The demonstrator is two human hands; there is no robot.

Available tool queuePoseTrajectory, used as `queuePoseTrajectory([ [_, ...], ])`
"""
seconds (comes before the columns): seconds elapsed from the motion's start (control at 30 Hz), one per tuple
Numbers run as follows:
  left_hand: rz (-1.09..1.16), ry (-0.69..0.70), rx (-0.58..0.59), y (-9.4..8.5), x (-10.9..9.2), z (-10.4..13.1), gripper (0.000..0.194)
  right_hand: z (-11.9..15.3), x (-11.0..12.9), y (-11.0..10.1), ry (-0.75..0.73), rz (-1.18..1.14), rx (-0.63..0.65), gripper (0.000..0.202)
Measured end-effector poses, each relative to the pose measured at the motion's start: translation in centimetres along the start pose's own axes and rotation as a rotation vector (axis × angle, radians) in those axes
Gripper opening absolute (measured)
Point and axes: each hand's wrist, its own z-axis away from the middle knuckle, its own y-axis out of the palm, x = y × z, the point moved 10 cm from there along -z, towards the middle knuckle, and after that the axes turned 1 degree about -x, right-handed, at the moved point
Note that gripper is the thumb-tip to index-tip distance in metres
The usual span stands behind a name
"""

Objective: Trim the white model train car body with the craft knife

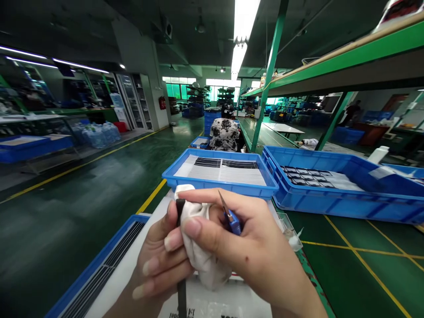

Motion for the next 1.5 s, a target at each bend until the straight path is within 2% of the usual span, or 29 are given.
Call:
queuePoseTrajectory([
  [0.2, 0.014, 0.029, -0.052, -0.2, -0.5, -0.1, 0.038, -0.5, 0.3, 0.5, -0.023, -0.067, 0.015, 0.030],
  [0.33, -0.043, 0.024, -0.039, 0.1, -0.6, -0.4, 0.038, -0.4, 0.5, 0.4, 0.002, -0.082, -0.012, 0.034],
  [0.57, -0.101, -0.011, -0.072, 0.3, 0.2, -0.3, 0.036, 0.4, 0.1, 0.2, 0.064, -0.134, -0.022, 0.037],
  [0.73, -0.089, -0.006, -0.074, 0.6, 0.7, -0.3, 0.033, 0.7, 0.3, 0.3, 0.031, -0.161, 0.023, 0.030],
  [0.9, -0.166, -0.001, -0.091, 0.6, 1.0, -0.9, 0.032, 1.2, 1.2, 0.1, -0.005, -0.175, 0.007, 0.023],
  [1.03, -0.166, -0.023, -0.079, 0.8, 1.3, -1.3, 0.034, 1.6, 1.6, 0.2, -0.023, -0.217, 0.034, 0.024],
  [1.2, -0.162, -0.039, -0.060, 1.4, 1.6, -1.4, 0.031, 1.7, 1.4, -0.8, -0.035, -0.081, -0.036, 0.034],
  [1.37, -0.102, -0.047, -0.044, 1.6, 1.6, -1.1, 0.032, 1.5, 1.5, 0.2, -0.044, -0.157, 0.037, 0.024],
  [1.5, -0.074, -0.034, -0.027, 1.6, 1.4, -0.9, 0.034, 1.4, 1.5, 0.6, -0.035, -0.192, 0.043, 0.022],
])
